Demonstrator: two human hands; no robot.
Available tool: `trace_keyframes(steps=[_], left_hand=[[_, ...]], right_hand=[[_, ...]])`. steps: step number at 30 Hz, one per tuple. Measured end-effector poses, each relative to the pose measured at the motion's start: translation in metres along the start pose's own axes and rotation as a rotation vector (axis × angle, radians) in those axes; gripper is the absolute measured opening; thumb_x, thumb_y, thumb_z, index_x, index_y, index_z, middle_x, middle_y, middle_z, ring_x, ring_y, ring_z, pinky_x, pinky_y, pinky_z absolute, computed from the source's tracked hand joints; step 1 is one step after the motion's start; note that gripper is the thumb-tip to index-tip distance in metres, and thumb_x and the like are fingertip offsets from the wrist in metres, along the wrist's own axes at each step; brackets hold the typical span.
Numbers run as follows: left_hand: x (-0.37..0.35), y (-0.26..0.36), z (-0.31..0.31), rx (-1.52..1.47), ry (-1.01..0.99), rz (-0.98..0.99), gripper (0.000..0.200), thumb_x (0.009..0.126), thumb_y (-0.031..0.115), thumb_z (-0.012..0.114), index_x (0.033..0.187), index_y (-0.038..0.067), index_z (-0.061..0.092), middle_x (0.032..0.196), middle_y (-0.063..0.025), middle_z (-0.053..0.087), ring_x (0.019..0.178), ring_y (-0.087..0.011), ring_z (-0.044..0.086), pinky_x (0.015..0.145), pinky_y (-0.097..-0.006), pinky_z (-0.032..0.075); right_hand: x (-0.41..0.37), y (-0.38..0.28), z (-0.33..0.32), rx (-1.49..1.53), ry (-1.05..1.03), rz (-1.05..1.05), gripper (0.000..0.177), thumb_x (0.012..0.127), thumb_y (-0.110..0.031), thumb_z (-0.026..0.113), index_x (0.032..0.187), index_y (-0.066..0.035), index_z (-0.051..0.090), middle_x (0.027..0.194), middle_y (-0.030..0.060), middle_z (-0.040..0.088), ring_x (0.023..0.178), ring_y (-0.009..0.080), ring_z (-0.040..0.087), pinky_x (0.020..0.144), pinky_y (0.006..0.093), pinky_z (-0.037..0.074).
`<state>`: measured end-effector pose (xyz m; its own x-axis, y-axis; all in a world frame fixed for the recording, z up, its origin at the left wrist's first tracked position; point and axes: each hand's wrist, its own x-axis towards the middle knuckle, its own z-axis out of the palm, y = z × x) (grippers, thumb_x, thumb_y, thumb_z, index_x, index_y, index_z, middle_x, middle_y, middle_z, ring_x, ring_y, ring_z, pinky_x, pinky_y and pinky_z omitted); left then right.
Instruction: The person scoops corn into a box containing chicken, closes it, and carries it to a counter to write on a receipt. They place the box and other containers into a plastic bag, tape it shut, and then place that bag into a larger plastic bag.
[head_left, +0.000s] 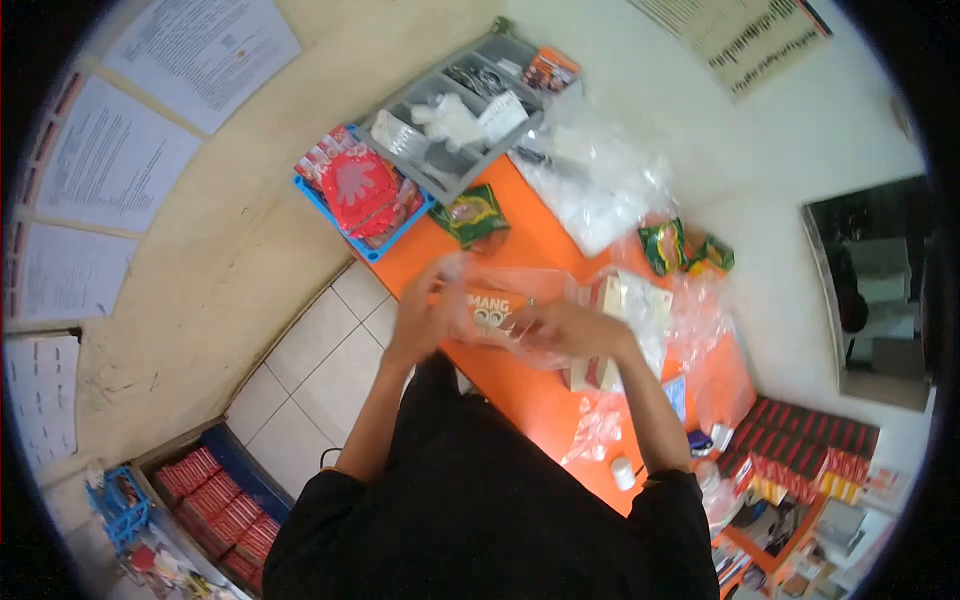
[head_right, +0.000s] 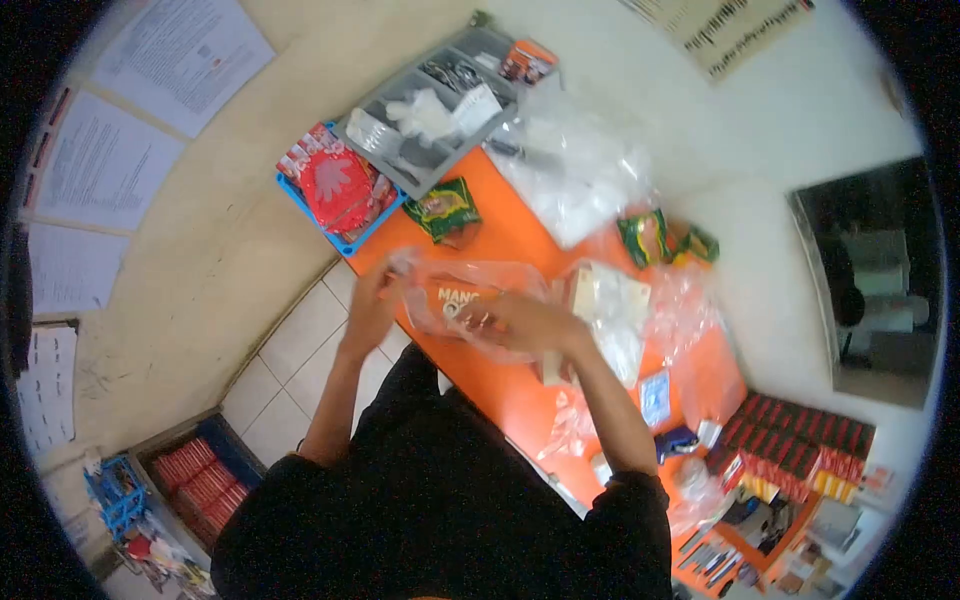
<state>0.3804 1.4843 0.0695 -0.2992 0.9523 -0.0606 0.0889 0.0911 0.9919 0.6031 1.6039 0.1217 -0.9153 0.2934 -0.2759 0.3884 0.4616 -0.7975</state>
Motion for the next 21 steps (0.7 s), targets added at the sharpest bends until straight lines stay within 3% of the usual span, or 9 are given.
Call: trace_keyframes(steps=[3,4,5,8,11,13,17,20,21], left_hand=[[0.011,0.019,0.005,-0.025,-0.237,-0.061,0.031,0.091,0.010,0.057,0.121,0.001,0.058,0.095,-0.0050,0.063,0.092,-0.0137,0.061,0.082,-0.0298,0.050],[0.016,0.026,0.002,-0.072,-0.372,-0.134,0.031,0.092,0.012,0.059,0.122,0.002,0.058,0.098,-0.0058,0.063,0.095,-0.0144,0.061,0.083,-0.0309,0.050],[0.022,0.016,0.002,-0.053,-0.432,-0.063,0.033,0.093,0.016,0.061,0.123,0.002,0.057,0.103,-0.0066,0.062,0.098,-0.0148,0.060,0.084,-0.0317,0.050],[0.040,0.002,-0.009,-0.219,-0.596,-0.122,0.039,0.096,0.024,0.062,0.128,0.002,0.053,0.116,-0.0081,0.058,0.103,-0.0154,0.059,0.087,-0.0330,0.050],[0.066,0.000,-0.028,-0.246,-0.667,-0.230,0.040,0.098,0.022,0.059,0.132,0.002,0.051,0.116,-0.0086,0.058,0.103,-0.0160,0.059,0.088,-0.0332,0.050],[0.084,-0.003,-0.042,-0.241,-0.659,-0.190,0.033,0.097,0.020,0.057,0.126,0.002,0.056,0.114,-0.0108,0.059,0.102,-0.0189,0.059,0.086,-0.0343,0.048],[0.107,-0.012,-0.056,-0.166,-0.703,-0.063,0.031,0.096,0.018,0.058,0.122,0.000,0.057,0.111,-0.0132,0.060,0.104,-0.0216,0.057,0.086,-0.0354,0.047],[0.116,-0.012,-0.056,-0.201,-0.776,-0.105,0.032,0.095,0.018,0.060,0.121,-0.001,0.056,0.110,-0.0143,0.060,0.104,-0.0227,0.058,0.086,-0.0366,0.048],[0.118,-0.006,-0.056,-0.220,-0.830,-0.248,0.030,0.094,0.019,0.061,0.116,-0.002,0.056,0.110,-0.0152,0.060,0.099,-0.0232,0.060,0.083,-0.0369,0.050]], right_hand=[[0.082,0.018,-0.068,0.054,0.379,0.125,0.031,0.085,-0.021,0.069,0.109,-0.002,0.068,0.094,0.0136,0.072,0.074,0.0178,0.066,0.068,0.0325,0.052],[0.124,0.033,-0.089,-0.050,0.605,-0.020,0.021,0.082,-0.016,0.069,0.097,-0.002,0.071,0.081,0.0088,0.071,0.076,0.0154,0.068,0.068,0.0286,0.053],[0.175,0.072,-0.100,-0.033,0.746,0.056,0.021,0.083,-0.016,0.069,0.099,-0.003,0.072,0.083,0.0105,0.072,0.077,0.0158,0.068,0.067,0.0299,0.052],[0.302,0.182,-0.107,-0.230,0.845,0.168,0.023,0.085,-0.024,0.069,0.097,-0.005,0.073,0.084,0.0117,0.072,0.080,0.0242,0.069,0.072,0.0381,0.054],[0.374,0.223,-0.100,-0.508,0.819,0.423,0.024,0.086,-0.029,0.067,0.095,-0.007,0.073,0.087,0.0111,0.071,0.087,0.0296,0.066,0.077,0.0411,0.053],[0.391,0.232,-0.099,-0.496,0.679,0.578,0.023,0.088,-0.031,0.065,0.094,-0.009,0.072,0.091,0.0103,0.070,0.093,0.0323,0.064,0.079,0.0405,0.051],[0.370,0.212,-0.122,-0.699,1.054,0.177,0.012,0.090,-0.019,0.065,0.094,-0.010,0.071,0.090,0.0089,0.069,0.094,0.0310,0.061,0.083,0.0400,0.049],[0.336,0.177,-0.157,-0.540,1.299,0.007,0.011,0.088,-0.012,0.068,0.098,-0.009,0.070,0.097,0.0067,0.068,0.096,0.0270,0.063,0.078,0.0388,0.051],[0.316,0.161,-0.166,-0.344,1.276,0.072,0.014,0.087,-0.008,0.068,0.101,-0.008,0.067,0.099,0.0071,0.067,0.095,0.0239,0.063,0.077,0.0365,0.052]])
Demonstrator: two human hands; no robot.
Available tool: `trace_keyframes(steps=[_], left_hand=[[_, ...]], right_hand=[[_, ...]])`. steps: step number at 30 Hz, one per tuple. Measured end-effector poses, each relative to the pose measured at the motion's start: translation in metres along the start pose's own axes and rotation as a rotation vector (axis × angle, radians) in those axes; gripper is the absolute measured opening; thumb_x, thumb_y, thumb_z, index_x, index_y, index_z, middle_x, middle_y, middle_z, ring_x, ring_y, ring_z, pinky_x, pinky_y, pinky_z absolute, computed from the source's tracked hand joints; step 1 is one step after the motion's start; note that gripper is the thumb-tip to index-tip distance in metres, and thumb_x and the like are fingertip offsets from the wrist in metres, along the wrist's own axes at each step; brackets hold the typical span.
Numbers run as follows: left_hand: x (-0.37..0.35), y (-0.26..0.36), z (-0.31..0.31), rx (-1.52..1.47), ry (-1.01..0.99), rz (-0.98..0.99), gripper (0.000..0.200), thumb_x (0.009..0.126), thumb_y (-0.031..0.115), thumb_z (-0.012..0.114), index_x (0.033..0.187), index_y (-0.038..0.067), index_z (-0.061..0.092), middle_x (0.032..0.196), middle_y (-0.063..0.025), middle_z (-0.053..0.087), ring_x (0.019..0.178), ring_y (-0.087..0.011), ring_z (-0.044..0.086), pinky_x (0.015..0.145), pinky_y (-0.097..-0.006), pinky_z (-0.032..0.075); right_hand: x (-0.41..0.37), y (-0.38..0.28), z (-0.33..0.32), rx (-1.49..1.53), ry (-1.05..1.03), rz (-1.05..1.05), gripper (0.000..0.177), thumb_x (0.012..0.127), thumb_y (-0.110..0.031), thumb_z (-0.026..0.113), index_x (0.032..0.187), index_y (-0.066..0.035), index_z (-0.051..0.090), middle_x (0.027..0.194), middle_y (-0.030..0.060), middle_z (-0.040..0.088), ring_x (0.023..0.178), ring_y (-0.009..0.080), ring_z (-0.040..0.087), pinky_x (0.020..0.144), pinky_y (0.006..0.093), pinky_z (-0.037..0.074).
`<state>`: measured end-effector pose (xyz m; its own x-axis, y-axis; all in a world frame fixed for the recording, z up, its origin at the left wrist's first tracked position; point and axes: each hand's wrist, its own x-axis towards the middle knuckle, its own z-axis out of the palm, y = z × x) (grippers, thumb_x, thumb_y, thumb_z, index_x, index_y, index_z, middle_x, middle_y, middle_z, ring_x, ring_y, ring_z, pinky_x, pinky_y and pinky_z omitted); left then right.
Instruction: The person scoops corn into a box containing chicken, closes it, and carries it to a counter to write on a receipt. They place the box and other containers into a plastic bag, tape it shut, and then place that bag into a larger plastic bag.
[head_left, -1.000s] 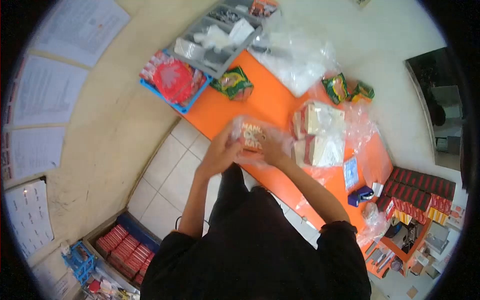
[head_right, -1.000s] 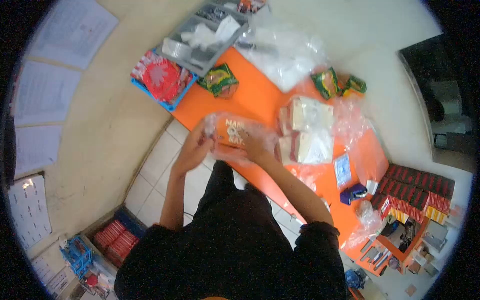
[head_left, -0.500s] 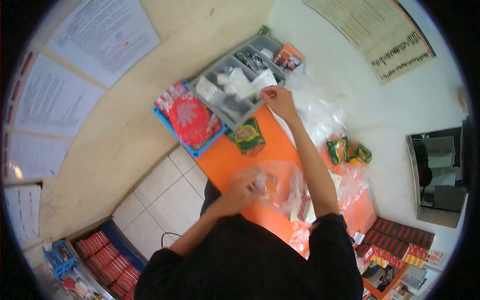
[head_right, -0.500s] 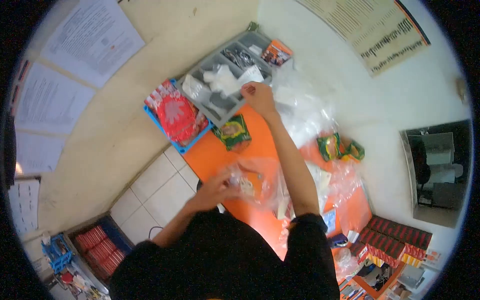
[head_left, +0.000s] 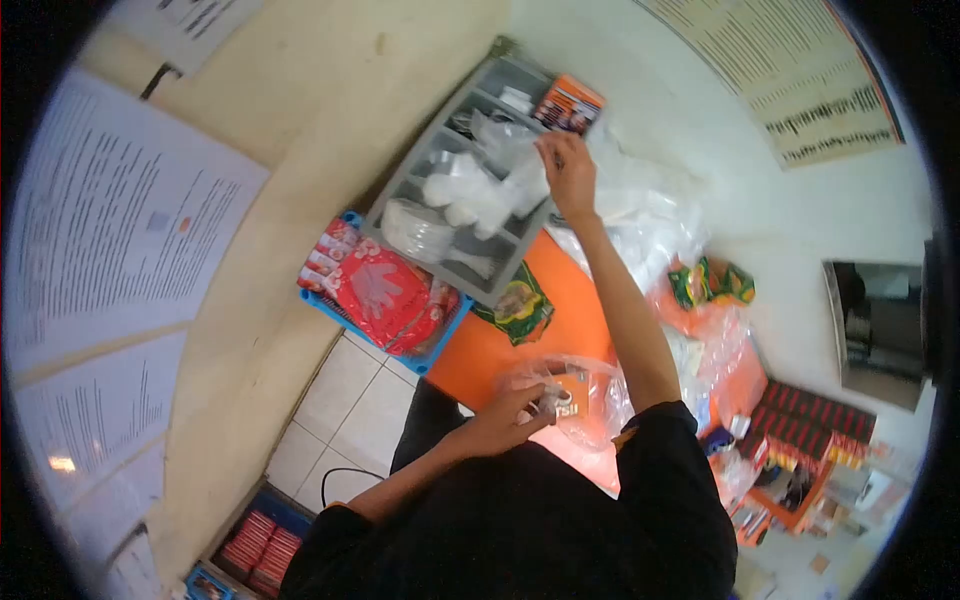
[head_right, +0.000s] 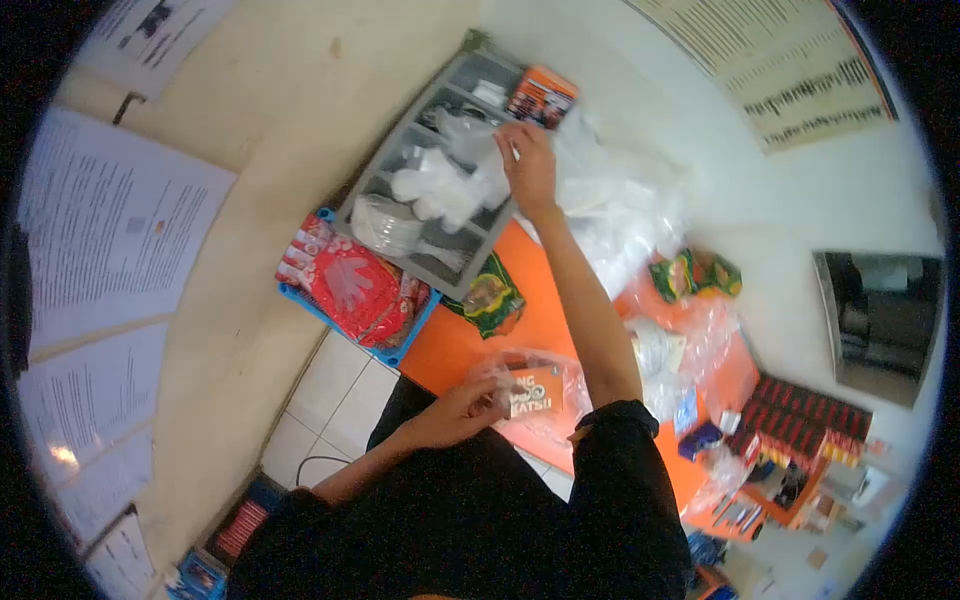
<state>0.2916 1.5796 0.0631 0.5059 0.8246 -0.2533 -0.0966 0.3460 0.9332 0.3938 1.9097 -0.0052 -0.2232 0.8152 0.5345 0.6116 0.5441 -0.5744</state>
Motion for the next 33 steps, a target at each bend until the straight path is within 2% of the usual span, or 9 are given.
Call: trace_keyframes(steps=[6,9,12,16,21,22,24,26,33], left_hand=[[0.006,-0.008,0.012,-0.096,0.027,-0.066,0.031,0.095,0.014,0.060,0.118,-0.003,0.047,0.101,-0.0141,0.060,0.092,-0.0216,0.067,0.080,-0.0342,0.055],[0.000,-0.011,0.020,-0.123,0.083,-0.014,0.047,0.095,0.011,0.059,0.136,-0.001,0.038,0.097,-0.0112,0.065,0.093,-0.0203,0.069,0.081,-0.0337,0.055],[-0.012,0.000,0.027,-0.071,0.009,-0.052,0.052,0.096,0.012,0.060,0.141,0.001,0.037,0.103,-0.0107,0.065,0.094,-0.0181,0.068,0.081,-0.0320,0.054],[-0.026,0.005,0.044,-0.118,0.017,-0.054,0.052,0.096,0.013,0.060,0.143,0.005,0.039,0.111,-0.0098,0.063,0.095,-0.0163,0.065,0.082,-0.0303,0.052],[-0.008,-0.073,0.068,0.117,0.197,0.410,0.045,0.087,0.018,0.067,0.127,0.003,0.052,0.115,-0.0117,0.056,0.114,-0.0232,0.051,0.097,-0.0419,0.042],[0.002,-0.080,0.085,0.090,0.252,0.285,0.044,0.086,0.019,0.067,0.124,0.002,0.053,0.116,-0.0133,0.056,0.114,-0.0267,0.052,0.099,-0.0439,0.041],[0.029,-0.093,0.104,0.553,0.666,0.506,0.040,0.063,0.016,0.067,0.099,0.002,0.056,0.095,-0.0148,0.057,0.098,-0.0335,0.054,0.090,-0.0482,0.040],[0.016,-0.068,0.105,0.648,0.805,0.613,0.031,0.069,0.015,0.067,0.094,0.001,0.056,0.081,-0.0139,0.061,0.080,-0.0292,0.060,0.074,-0.0429,0.047],[-0.008,-0.050,0.112,-0.086,0.675,0.636,0.019,0.079,0.014,0.067,0.086,0.000,0.057,0.070,-0.0099,0.064,0.061,-0.0182,0.062,0.054,-0.0357,0.046]], right_hand=[[-0.066,-0.116,-0.205,0.707,0.131,0.564,0.030,0.086,-0.003,0.067,0.115,-0.001,0.059,0.085,0.0076,0.061,0.083,0.0190,0.063,0.076,0.0302,0.055],[-0.175,-0.094,-0.235,0.779,-1.040,0.682,0.035,0.080,-0.008,0.072,0.111,0.004,0.063,0.113,0.0102,0.062,0.098,0.0229,0.062,0.084,0.0333,0.054],[-0.284,-0.081,-0.141,0.056,-0.906,0.073,0.035,0.082,-0.007,0.068,0.114,0.003,0.060,0.115,0.0107,0.062,0.107,0.0228,0.059,0.083,0.0314,0.053],[-0.305,-0.070,-0.065,-0.213,-0.920,-0.066,0.037,0.084,-0.008,0.067,0.118,0.003,0.057,0.118,0.0115,0.061,0.108,0.0236,0.059,0.085,0.0324,0.052],[-0.311,-0.065,-0.099,-0.212,-0.917,-0.190,0.040,0.086,-0.010,0.066,0.122,0.003,0.053,0.120,0.0126,0.059,0.110,0.0246,0.059,0.087,0.0336,0.052],[-0.311,-0.061,-0.108,-0.207,-0.914,-0.210,0.041,0.086,-0.010,0.065,0.123,0.003,0.052,0.121,0.0129,0.059,0.110,0.0249,0.059,0.087,0.0338,0.051],[-0.307,-0.045,-0.122,-0.229,-0.907,-0.229,0.042,0.087,-0.011,0.065,0.124,0.003,0.050,0.122,0.0133,0.059,0.111,0.0253,0.058,0.088,0.0343,0.051],[-0.300,-0.038,-0.125,-0.252,-0.899,-0.245,0.044,0.088,-0.012,0.064,0.126,0.002,0.049,0.123,0.0137,0.058,0.111,0.0257,0.058,0.089,0.0348,0.051],[-0.288,-0.050,-0.173,-0.184,-0.853,-0.231,0.048,0.091,-0.014,0.062,0.132,0.002,0.043,0.127,0.0153,0.056,0.113,0.0271,0.057,0.092,0.0365,0.050]])
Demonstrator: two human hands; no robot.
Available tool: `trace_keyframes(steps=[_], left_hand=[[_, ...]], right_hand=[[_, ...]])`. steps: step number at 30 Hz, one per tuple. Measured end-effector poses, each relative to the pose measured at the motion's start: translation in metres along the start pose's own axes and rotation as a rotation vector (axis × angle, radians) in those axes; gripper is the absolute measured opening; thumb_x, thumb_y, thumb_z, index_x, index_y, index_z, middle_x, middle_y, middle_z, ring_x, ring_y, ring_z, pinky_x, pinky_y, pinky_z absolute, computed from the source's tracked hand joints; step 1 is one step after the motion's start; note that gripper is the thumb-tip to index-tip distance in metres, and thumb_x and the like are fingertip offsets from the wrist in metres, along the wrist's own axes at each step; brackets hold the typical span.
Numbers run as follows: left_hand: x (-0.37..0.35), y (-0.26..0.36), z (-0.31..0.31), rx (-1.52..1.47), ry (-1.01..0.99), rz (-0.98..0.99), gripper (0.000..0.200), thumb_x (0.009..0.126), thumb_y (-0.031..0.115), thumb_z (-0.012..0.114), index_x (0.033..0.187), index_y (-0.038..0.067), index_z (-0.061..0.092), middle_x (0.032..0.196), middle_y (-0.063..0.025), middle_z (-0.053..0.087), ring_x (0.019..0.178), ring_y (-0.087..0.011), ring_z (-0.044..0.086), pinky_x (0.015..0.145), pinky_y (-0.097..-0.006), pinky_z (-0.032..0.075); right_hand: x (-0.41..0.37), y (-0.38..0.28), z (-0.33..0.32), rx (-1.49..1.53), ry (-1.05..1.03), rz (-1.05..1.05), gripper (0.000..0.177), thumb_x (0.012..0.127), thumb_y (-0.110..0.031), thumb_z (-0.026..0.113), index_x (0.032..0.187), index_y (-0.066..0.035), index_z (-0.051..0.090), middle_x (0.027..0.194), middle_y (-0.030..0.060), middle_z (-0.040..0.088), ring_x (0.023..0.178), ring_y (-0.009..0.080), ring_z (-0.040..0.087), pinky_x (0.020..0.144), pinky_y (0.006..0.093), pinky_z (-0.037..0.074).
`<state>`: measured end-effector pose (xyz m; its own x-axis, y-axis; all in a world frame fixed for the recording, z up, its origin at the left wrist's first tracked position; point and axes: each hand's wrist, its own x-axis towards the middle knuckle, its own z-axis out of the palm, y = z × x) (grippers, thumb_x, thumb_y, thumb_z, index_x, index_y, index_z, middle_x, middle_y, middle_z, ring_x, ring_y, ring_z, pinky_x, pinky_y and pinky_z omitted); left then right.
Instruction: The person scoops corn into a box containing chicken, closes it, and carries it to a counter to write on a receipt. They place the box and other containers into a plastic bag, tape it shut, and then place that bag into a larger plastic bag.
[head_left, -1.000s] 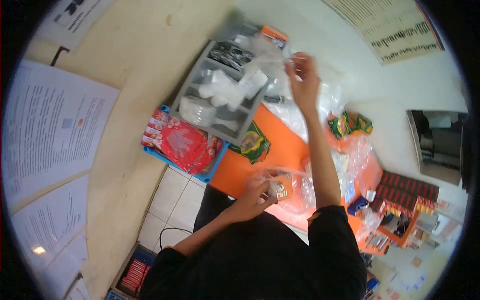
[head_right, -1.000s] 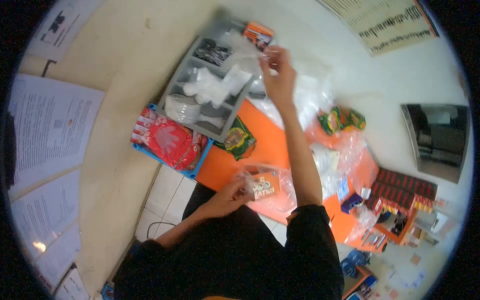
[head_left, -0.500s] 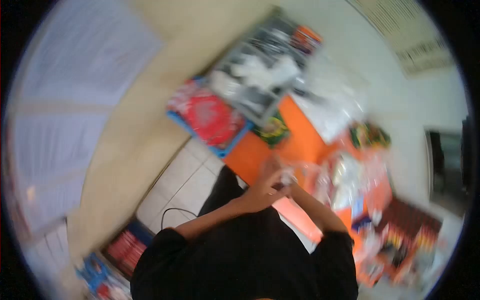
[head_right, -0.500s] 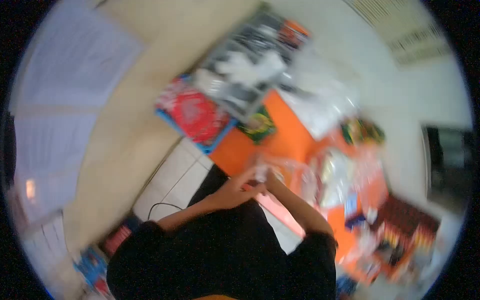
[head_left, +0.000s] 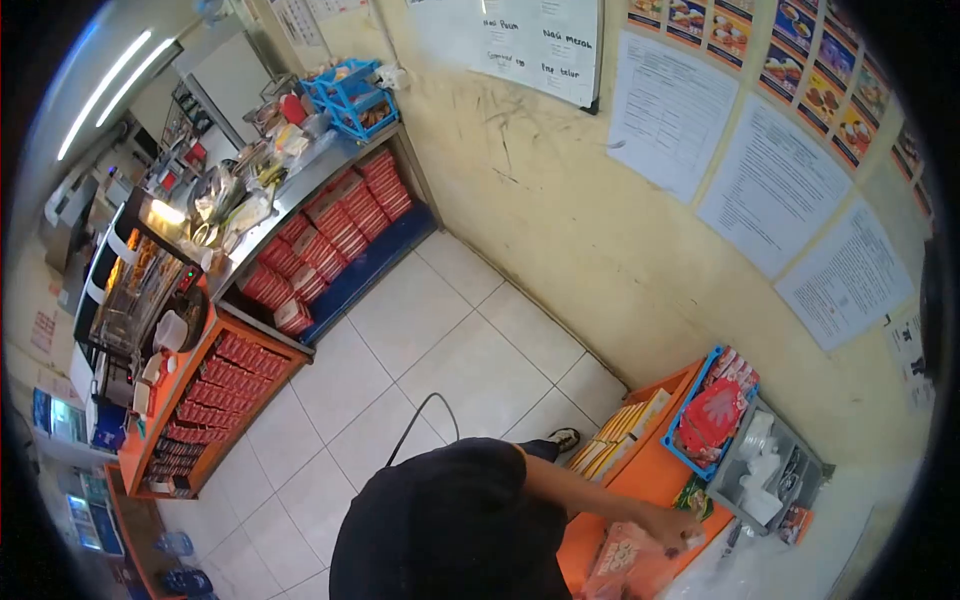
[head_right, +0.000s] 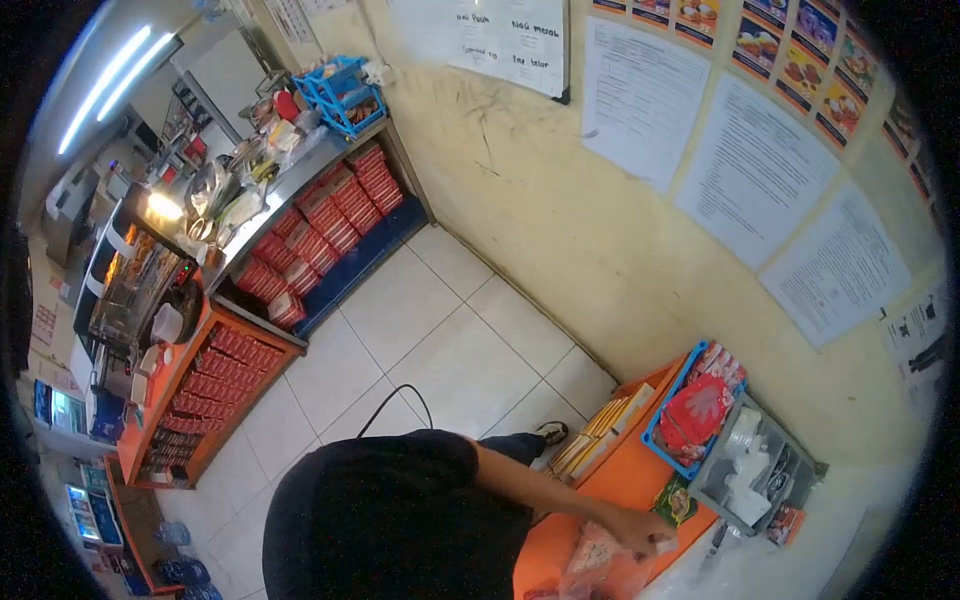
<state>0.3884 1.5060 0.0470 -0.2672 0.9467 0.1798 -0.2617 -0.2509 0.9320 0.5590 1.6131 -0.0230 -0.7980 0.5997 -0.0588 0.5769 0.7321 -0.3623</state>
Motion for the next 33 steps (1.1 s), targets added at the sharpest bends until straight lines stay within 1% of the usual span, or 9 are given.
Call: trace_keyframes(steps=[3,6,9,13,18,20,24,25,33], left_hand=[[0.019,0.000,0.003,0.161,-0.018,0.032,0.017,0.080,0.016,0.067,0.079,0.000,0.059,0.071,-0.0110,0.063,0.058,-0.0165,0.060,0.053,-0.0350,0.045],[0.021,-0.005,-0.021,0.577,-0.031,0.083,0.026,0.084,0.027,0.068,0.097,0.006,0.062,0.086,-0.0101,0.069,0.085,-0.0227,0.066,0.076,-0.0384,0.050],[-0.018,0.008,-0.077,0.532,0.233,0.259,0.048,0.073,0.035,0.080,0.107,0.005,0.064,0.106,-0.0134,0.067,0.099,-0.0273,0.062,0.085,-0.0398,0.048],[-0.056,-0.111,-0.090,0.913,0.124,0.522,0.069,0.062,0.038,0.085,0.114,0.003,0.059,0.116,-0.0155,0.060,0.108,-0.0284,0.056,0.091,-0.0439,0.044],[-0.059,-0.174,0.033,0.709,-0.265,0.277,0.082,0.058,0.045,0.085,0.121,0.003,0.054,0.123,-0.0172,0.055,0.115,-0.0315,0.049,0.096,-0.0459,0.039],[-0.047,-0.173,0.045,0.642,-0.330,0.214,0.087,0.056,0.048,0.085,0.123,0.002,0.053,0.125,-0.0179,0.053,0.117,-0.0327,0.046,0.098,-0.0467,0.037],[-0.032,-0.172,0.042,0.604,-0.355,0.162,0.098,0.053,0.054,0.084,0.128,0.002,0.049,0.130,-0.0193,0.049,0.123,-0.0352,0.040,0.102,-0.0484,0.033],[-0.029,-0.171,0.042,0.599,-0.355,0.152,0.100,0.052,0.055,0.084,0.129,0.002,0.048,0.132,-0.0196,0.047,0.124,-0.0358,0.039,0.103,-0.0488,0.032],[-0.035,-0.170,0.016,0.573,-0.223,0.116,0.122,0.046,0.066,0.084,0.139,0.002,0.041,0.142,-0.0224,0.039,0.135,-0.0407,0.028,0.111,-0.0521,0.025]], right_hand=[[-0.026,-0.001,-0.026,0.066,0.029,0.038,0.050,0.092,-0.015,0.061,0.134,0.002,0.041,0.128,0.0159,0.055,0.114,0.0277,0.057,0.093,0.0372,0.049],[-0.056,0.003,-0.041,0.133,0.048,0.089,0.052,0.093,-0.016,0.060,0.137,0.002,0.038,0.130,0.0166,0.055,0.115,0.0283,0.057,0.095,0.0379,0.049],[-0.092,0.012,-0.049,0.174,0.057,0.166,0.054,0.094,-0.017,0.059,0.140,0.002,0.036,0.132,0.0172,0.054,0.116,0.0289,0.057,0.096,0.0386,0.048],[-0.138,0.028,-0.029,0.235,0.052,0.229,0.057,0.096,-0.018,0.058,0.143,0.001,0.033,0.134,0.0181,0.053,0.117,0.0298,0.056,0.098,0.0396,0.048],[-0.140,-0.015,0.022,0.289,0.102,0.146,0.060,0.098,-0.020,0.057,0.147,0.001,0.029,0.136,0.0192,0.052,0.119,0.0308,0.056,0.100,0.0408,0.047],[-0.129,-0.058,0.000,0.757,0.084,0.160,0.058,0.097,-0.014,0.058,0.146,0.000,0.031,0.140,0.0188,0.048,0.122,0.0298,0.054,0.100,0.0403,0.047],[-0.172,0.048,0.048,0.669,0.378,0.361,0.063,0.092,-0.008,0.065,0.145,-0.001,0.033,0.136,0.0205,0.051,0.119,0.0287,0.056,0.096,0.0351,0.050],[-0.166,0.056,0.061,0.436,0.355,0.241,0.061,0.091,-0.010,0.067,0.143,-0.001,0.037,0.132,0.0205,0.053,0.119,0.0266,0.055,0.097,0.0347,0.049],[-0.084,-0.009,0.089,0.395,0.162,0.037,0.064,0.088,-0.021,0.069,0.141,-0.002,0.039,0.130,0.0185,0.054,0.116,0.0274,0.056,0.096,0.0376,0.049]])
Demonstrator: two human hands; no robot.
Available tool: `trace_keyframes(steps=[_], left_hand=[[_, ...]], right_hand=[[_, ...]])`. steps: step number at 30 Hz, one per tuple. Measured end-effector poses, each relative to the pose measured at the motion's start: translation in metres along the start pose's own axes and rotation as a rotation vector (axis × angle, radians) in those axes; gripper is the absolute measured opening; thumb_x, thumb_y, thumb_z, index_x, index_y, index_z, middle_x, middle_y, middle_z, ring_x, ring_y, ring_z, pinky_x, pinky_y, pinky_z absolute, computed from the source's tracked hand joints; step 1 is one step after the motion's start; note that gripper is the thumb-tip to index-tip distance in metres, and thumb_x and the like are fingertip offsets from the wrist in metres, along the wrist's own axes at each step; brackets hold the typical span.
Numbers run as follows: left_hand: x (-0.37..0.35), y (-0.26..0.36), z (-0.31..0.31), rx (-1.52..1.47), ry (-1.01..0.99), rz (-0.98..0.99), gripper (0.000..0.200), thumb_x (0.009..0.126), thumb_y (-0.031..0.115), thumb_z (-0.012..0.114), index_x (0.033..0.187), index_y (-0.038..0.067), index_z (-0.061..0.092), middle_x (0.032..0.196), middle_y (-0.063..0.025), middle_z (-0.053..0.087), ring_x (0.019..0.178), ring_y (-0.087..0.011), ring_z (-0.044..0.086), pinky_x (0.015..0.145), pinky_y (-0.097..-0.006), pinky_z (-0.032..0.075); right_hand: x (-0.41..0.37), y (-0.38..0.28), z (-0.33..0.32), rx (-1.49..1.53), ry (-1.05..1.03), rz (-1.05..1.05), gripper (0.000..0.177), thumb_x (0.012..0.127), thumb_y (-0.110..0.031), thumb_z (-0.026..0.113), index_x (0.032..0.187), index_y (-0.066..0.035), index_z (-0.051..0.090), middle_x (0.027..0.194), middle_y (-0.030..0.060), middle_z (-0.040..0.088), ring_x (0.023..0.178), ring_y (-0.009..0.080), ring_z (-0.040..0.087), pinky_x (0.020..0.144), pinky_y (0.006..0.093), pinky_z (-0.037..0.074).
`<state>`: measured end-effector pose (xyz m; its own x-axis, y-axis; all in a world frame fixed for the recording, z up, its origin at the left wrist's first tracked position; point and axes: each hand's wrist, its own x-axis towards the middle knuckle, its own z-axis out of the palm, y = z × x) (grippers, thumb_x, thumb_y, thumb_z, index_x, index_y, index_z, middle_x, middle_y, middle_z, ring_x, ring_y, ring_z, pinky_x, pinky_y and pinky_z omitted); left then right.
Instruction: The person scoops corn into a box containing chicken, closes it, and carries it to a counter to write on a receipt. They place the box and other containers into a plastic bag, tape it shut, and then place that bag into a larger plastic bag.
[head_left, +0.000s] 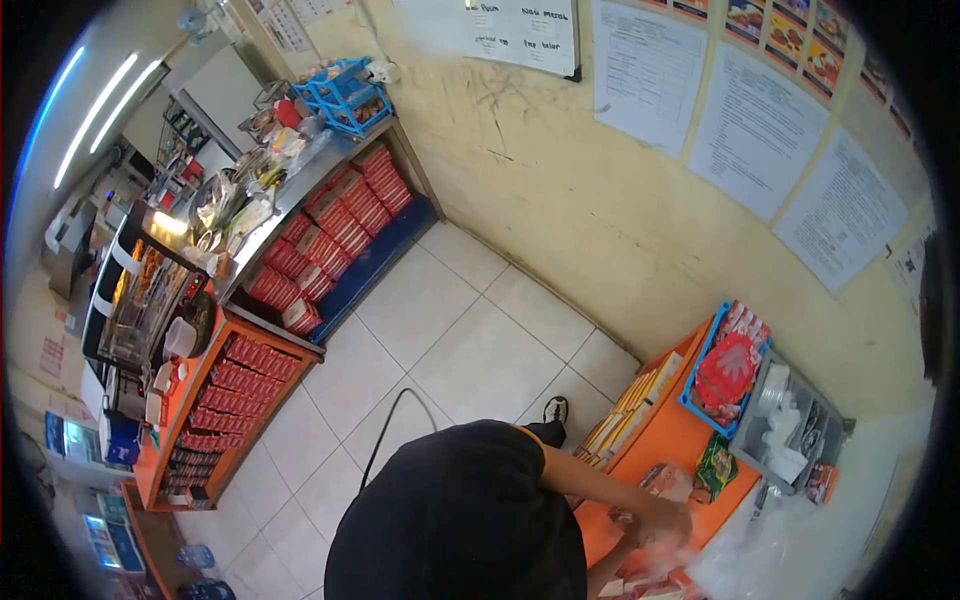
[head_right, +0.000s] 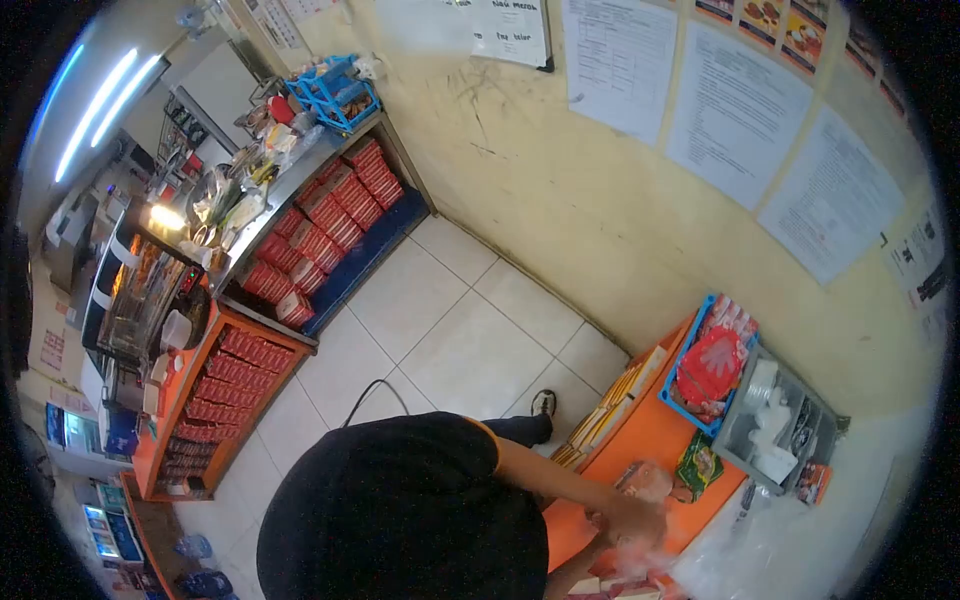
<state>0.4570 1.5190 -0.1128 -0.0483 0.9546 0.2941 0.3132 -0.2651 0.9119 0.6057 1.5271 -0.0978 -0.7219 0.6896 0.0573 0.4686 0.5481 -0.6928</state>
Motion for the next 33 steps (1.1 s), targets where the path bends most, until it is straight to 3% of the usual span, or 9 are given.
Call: trace_keyframes(steps=[8,12,18,22,24,26,28,31,33], left_hand=[[-0.058,-0.054,-0.040,0.281,0.292,0.108,0.132,0.046,0.076,0.082,0.143,-0.001,0.038,0.148,-0.0249,0.034,0.142,-0.0436,0.019,0.115,-0.0526,0.022],[-0.100,0.026,-0.087,0.306,0.241,-0.066,0.124,0.054,0.072,0.081,0.141,-0.005,0.038,0.146,-0.0242,0.036,0.141,-0.0421,0.023,0.115,-0.0507,0.023],[-0.241,0.172,-0.200,0.240,0.477,-0.039,0.057,0.085,0.046,0.071,0.121,0.003,0.061,0.132,-0.0145,0.052,0.127,-0.0340,0.041,0.104,-0.0485,0.034],[-0.387,0.229,-0.270,-0.096,0.571,-0.231,0.027,0.094,0.026,0.063,0.092,-0.001,0.070,0.088,-0.0077,0.067,0.085,-0.0173,0.061,0.080,-0.0340,0.048],[-0.477,0.219,-0.291,-0.244,0.612,-0.350,0.046,0.095,0.037,0.060,0.065,0.003,0.063,0.069,-0.0023,0.061,0.056,-0.0119,0.053,0.055,-0.0277,0.042],[-0.576,0.213,-0.313,-0.342,0.783,-0.464,0.045,0.097,0.039,0.058,0.068,0.005,0.060,0.071,0.0006,0.060,0.063,-0.0078,0.055,0.056,-0.0273,0.041],[-0.657,0.229,-0.335,-0.625,1.245,-0.389,0.037,0.098,0.045,0.054,0.092,0.009,0.063,0.089,-0.0019,0.063,0.079,-0.0107,0.059,0.065,-0.0293,0.048],[-0.747,0.246,-0.372,-0.848,1.175,-0.374,0.046,0.098,0.052,0.049,0.120,0.012,0.055,0.114,-0.0065,0.059,0.104,-0.0167,0.059,0.084,-0.0358,0.051],[-0.784,0.272,-0.402,-0.787,0.814,-0.415,0.057,0.097,0.055,0.049,0.135,0.013,0.047,0.133,-0.0106,0.050,0.127,-0.0250,0.046,0.107,-0.0441,0.037]], right_hand=[[0.030,-0.027,0.002,0.016,-0.212,-0.040,0.062,0.088,-0.022,0.069,0.140,-0.003,0.040,0.129,0.0173,0.054,0.114,0.0268,0.056,0.095,0.0377,0.048],[0.038,-0.049,-0.005,-0.006,-0.238,-0.048,0.062,0.088,-0.023,0.068,0.139,-0.003,0.041,0.128,0.0167,0.055,0.113,0.0266,0.056,0.095,0.0378,0.048],[0.056,-0.147,0.037,0.030,-0.279,-0.205,0.060,0.088,-0.024,0.068,0.139,-0.003,0.042,0.127,0.0157,0.055,0.112,0.0261,0.056,0.095,0.0378,0.048],[0.042,-0.263,0.117,0.092,-0.501,-0.378,0.060,0.088,-0.025,0.068,0.138,-0.004,0.043,0.127,0.0151,0.056,0.111,0.0258,0.057,0.095,0.0379,0.048],[0.018,-0.333,0.175,0.106,-0.695,-0.471,0.059,0.088,-0.025,0.068,0.138,-0.004,0.043,0.127,0.0148,0.056,0.111,0.0257,0.057,0.095,0.0379,0.048],[-0.014,-0.404,0.235,0.095,-0.951,-0.578,0.059,0.088,-0.025,0.068,0.137,-0.004,0.043,0.126,0.0145,0.056,0.110,0.0256,0.057,0.094,0.0379,0.048],[-0.049,-0.474,0.292,0.050,-1.242,-0.707,0.058,0.088,-0.026,0.068,0.137,-0.004,0.044,0.126,0.0142,0.056,0.110,0.0254,0.057,0.094,0.0379,0.048],[-0.105,-0.575,0.376,-0.039,-1.662,-0.955,0.058,0.089,-0.026,0.068,0.137,-0.005,0.044,0.126,0.0137,0.056,0.109,0.0252,0.057,0.094,0.0380,0.048],[-0.139,-0.631,0.422,-0.071,-1.879,-1.078,0.058,0.089,-0.027,0.067,0.137,-0.005,0.045,0.125,0.0134,0.056,0.109,0.0251,0.057,0.094,0.0380,0.047]])
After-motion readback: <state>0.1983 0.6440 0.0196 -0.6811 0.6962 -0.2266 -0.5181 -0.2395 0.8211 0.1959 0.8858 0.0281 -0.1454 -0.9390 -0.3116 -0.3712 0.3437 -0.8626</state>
